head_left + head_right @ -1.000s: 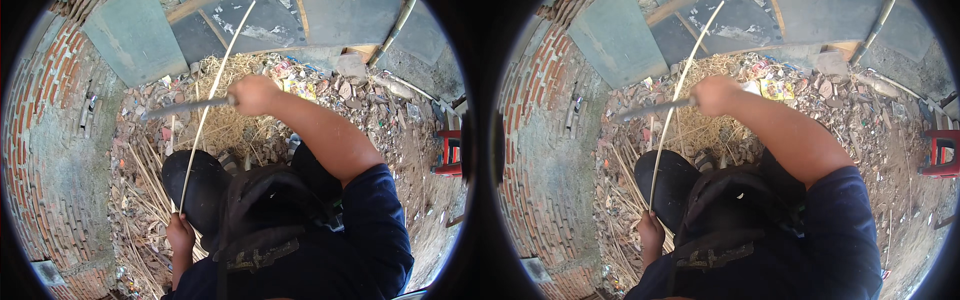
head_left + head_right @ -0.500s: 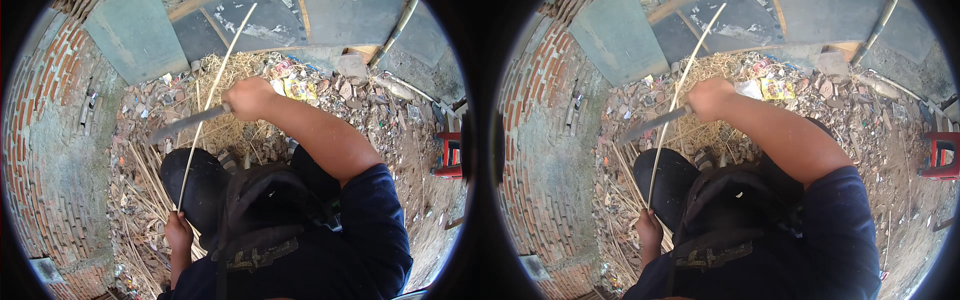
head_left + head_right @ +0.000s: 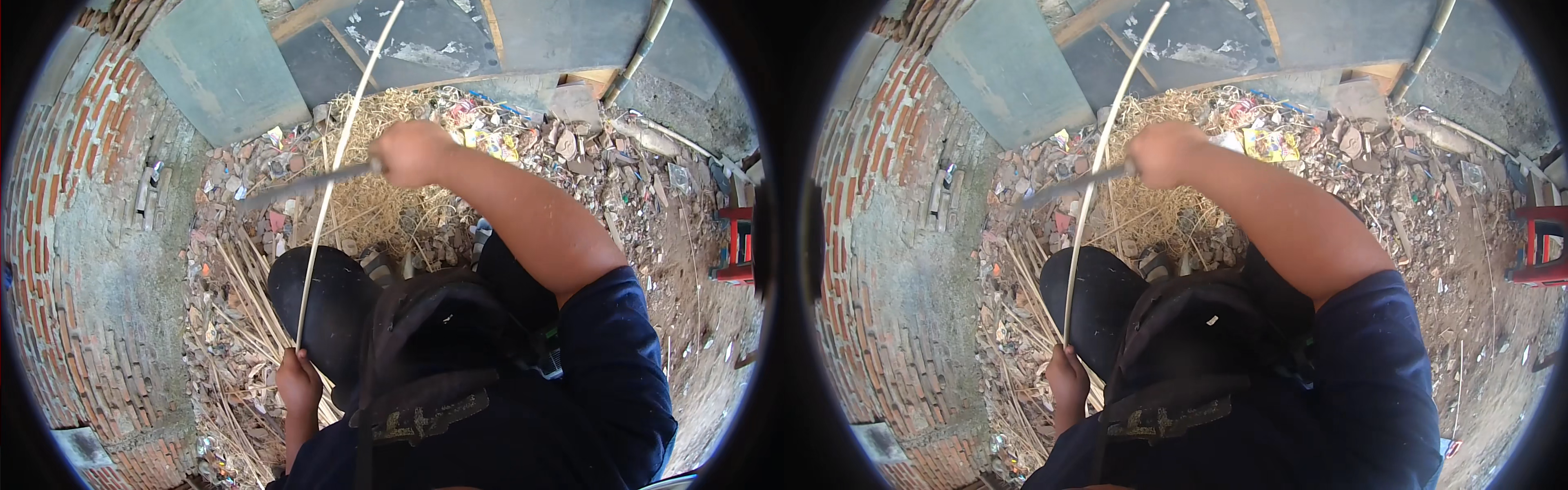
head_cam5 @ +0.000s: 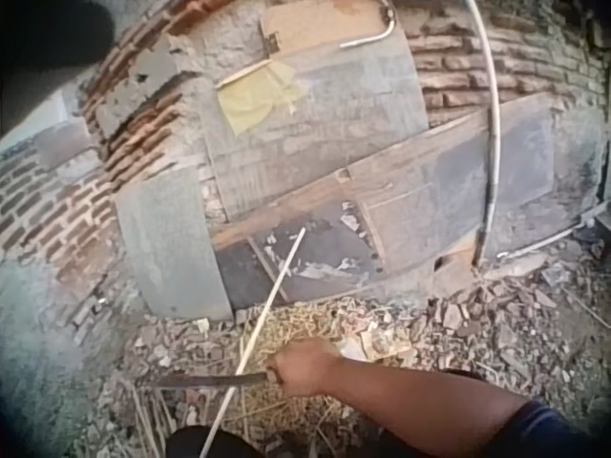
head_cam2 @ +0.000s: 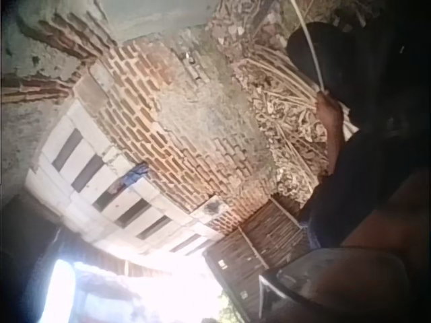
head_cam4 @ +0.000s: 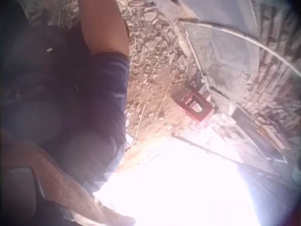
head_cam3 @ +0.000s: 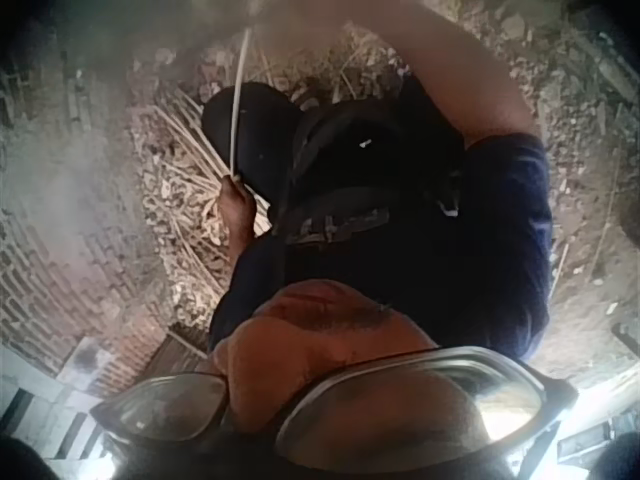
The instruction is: The person shaves bamboo sticks using a knife, scraping along one stick by hand, tossing it aside, and shaving a second bamboo stick.
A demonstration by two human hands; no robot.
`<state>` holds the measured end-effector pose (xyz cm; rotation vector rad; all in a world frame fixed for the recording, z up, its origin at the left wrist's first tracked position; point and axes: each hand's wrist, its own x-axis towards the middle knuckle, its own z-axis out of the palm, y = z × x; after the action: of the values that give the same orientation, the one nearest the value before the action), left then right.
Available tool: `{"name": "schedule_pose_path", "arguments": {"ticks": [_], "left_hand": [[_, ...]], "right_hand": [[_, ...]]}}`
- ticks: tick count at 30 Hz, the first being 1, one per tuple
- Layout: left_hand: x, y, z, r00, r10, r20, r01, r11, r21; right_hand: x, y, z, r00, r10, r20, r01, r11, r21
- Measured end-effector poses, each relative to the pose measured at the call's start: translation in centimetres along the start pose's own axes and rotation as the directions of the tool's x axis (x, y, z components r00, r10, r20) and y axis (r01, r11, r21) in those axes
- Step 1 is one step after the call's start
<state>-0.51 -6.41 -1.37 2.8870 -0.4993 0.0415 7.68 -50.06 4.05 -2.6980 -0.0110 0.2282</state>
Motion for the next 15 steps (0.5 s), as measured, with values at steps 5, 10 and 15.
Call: {"name": "schedule_pose_path", "arguments": {"ticks": [5, 10, 15], "left_hand": [[-0.1, -0.8, -0.5, 1.000, 0.015, -0.021, -0.013, 0.998, 0.068], [0.7, -0.4, -0.5, 1.000, 0.007, 0.004, -0.007, 0.995, 0.099], [0.8, 0.0, -1.4, 0.998, 0.025, 0.060, -0.029, 0.997, 0.067]], "right_hand": [[0.9, 0.2, 0.6, 0.986, -0.073, 0.150, 0.094, 0.986, -0.136], [2.5, 6.4, 1.5, 0.952, 0.249, -0.178, -0.245, 0.969, 0.044], [0.8, 1.7, 1.3, 0.989, 0.140, -0.040, -0.139, 0.990, 0.015]]}}
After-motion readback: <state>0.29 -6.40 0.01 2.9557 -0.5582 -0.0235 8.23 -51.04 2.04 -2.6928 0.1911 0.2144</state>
